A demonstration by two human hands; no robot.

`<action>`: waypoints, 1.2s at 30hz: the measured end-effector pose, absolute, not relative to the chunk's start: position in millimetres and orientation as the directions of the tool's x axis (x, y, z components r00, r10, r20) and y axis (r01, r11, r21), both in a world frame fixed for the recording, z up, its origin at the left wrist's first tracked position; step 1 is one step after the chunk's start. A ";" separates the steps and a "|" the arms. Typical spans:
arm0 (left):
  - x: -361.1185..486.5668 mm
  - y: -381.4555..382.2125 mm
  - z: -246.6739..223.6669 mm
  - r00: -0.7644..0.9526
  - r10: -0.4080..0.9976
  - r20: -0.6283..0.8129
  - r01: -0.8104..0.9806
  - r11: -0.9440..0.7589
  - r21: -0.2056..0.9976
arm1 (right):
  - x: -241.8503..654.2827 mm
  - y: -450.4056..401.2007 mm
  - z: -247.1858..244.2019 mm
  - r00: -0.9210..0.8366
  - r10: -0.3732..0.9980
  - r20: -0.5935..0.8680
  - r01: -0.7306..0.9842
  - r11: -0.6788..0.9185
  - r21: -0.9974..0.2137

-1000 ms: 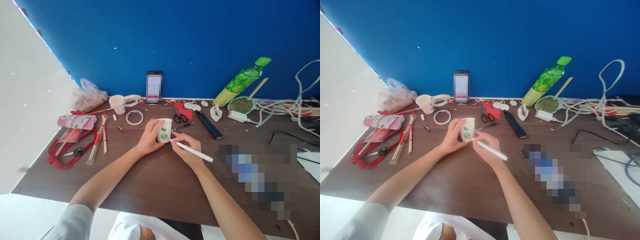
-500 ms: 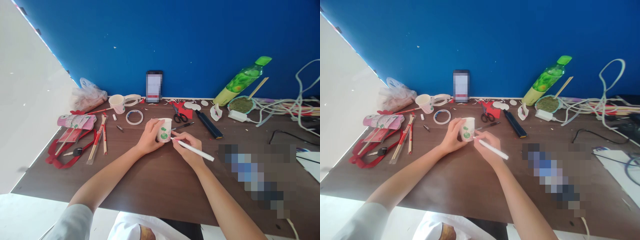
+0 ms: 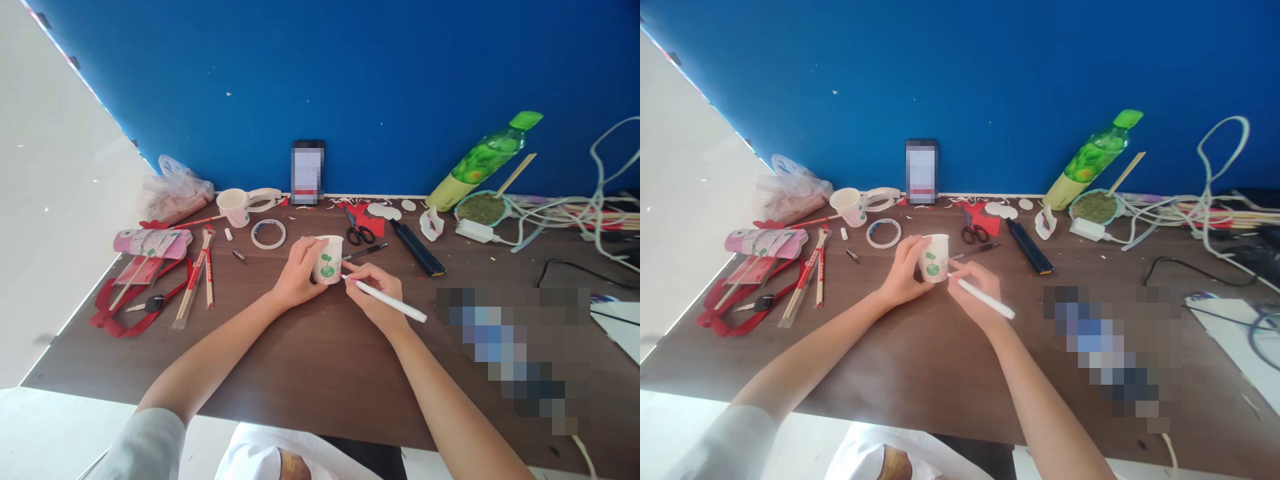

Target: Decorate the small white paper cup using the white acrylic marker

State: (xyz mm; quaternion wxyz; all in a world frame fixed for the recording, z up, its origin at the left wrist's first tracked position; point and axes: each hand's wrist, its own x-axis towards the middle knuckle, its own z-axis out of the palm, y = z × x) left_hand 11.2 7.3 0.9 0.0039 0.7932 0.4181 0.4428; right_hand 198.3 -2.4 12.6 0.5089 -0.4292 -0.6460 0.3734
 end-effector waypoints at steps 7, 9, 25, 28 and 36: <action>9.5 8.9 0.8 0.249 0.684 0.686 0.625 -0.654 0.425 | 200.0 -2.6 19.5 -0.131 0.942 0.310 0.195 0.331 -0.923; 8.5 10.0 0.8 0.255 0.697 0.670 0.593 -0.660 0.461 | 201.2 -1.9 22.5 -0.121 0.944 0.307 0.180 0.325 -0.928; 6.0 11.4 2.3 0.263 0.818 0.512 0.528 -0.566 0.633 | 200.4 -3.7 22.0 -0.119 0.913 0.391 0.250 0.408 -0.878; 6.1 11.4 2.2 0.266 0.819 0.508 0.528 -0.565 0.634 | 200.2 -3.3 22.0 -0.113 0.913 0.392 0.281 0.408 -0.869; 6.6 10.8 3.7 0.266 0.819 0.508 0.527 -0.565 0.635 | 199.4 -3.1 20.8 -0.088 0.926 0.366 0.260 0.376 -0.889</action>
